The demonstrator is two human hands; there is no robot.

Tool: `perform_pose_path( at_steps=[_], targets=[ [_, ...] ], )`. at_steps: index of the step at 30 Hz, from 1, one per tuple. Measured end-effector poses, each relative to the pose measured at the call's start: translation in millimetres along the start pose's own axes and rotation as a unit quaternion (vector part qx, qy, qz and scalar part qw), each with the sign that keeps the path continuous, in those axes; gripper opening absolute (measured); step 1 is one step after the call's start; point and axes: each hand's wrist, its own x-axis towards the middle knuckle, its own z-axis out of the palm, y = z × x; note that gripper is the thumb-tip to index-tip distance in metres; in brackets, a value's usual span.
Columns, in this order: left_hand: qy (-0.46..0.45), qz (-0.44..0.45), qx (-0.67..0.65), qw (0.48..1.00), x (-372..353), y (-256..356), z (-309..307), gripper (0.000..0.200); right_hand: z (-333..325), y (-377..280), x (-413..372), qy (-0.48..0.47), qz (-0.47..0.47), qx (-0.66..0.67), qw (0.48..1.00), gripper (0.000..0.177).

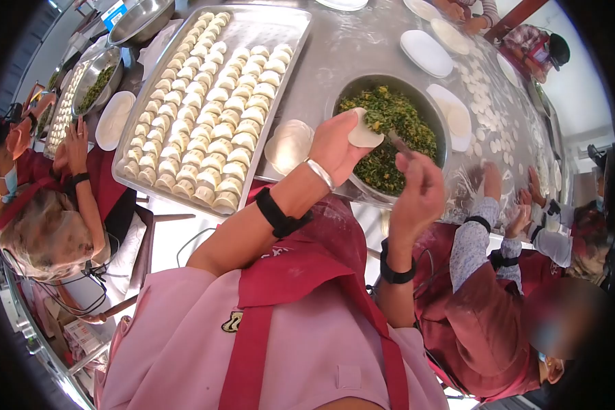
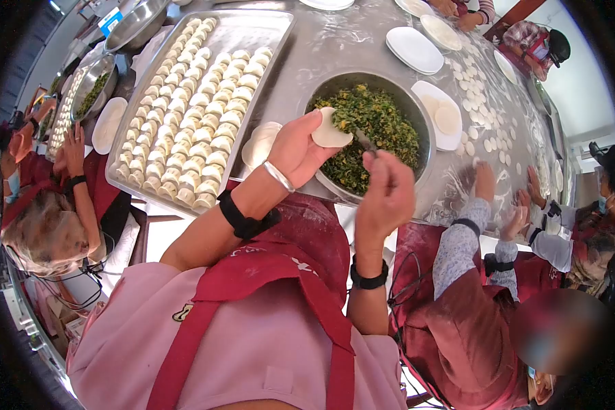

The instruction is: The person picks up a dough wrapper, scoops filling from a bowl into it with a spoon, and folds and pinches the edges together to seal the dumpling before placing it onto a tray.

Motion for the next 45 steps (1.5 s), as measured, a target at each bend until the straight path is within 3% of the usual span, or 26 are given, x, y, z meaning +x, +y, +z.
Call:
perform_pose_path(
  at_steps=[2, 6, 9, 13, 15, 22, 34, 37, 45],
  targets=[
    [0.0, -0.005, -0.012, 1.0, 4, 1, 0, 0.027, 0, -8, -11, -0.064, -0.172, -0.177, 0.967, 0.011],
    [-0.016, -0.031, -0.023, 0.999, 4, 6, -5, 0.036, 5, 2, -27, -0.104, -0.265, -0.119, 0.951, 0.017],
    [-0.023, -0.047, -0.034, 0.998, 0, 10, -13, 0.037, -4, -6, -22, -0.108, -0.203, -0.11, 0.967, 0.015],
    [-0.03, -0.066, -0.048, 0.996, -16, 14, -17, 0.04, -21, -18, -11, -0.044, 0.022, 0.04, 0.998, 0.014],
    [-0.039, -0.083, -0.054, 0.994, -25, 16, -16, 0.042, -24, -26, -3, 0.015, 0.156, 0.164, 0.974, 0.018],
    [-0.046, -0.112, -0.024, 0.992, -47, 18, -16, 0.045, -32, 11, 6, -0.006, 0.325, 0.27, 0.906, 0.018],
    [-0.014, -0.098, -0.008, 0.995, -49, 21, -22, 0.045, -32, 5, 5, -0.048, 0.232, 0.251, 0.939, 0.018],
    [-0.022, -0.097, -0.005, 0.995, -49, 21, -22, 0.044, -35, 1, 4, -0.129, 0.23, 0.228, 0.937, 0.017],
    [-0.025, -0.1, 0.032, 0.994, -60, 21, -18, 0.039, -29, 13, 7, -0.113, 0.244, 0.194, 0.943, 0.018]
  ],
)
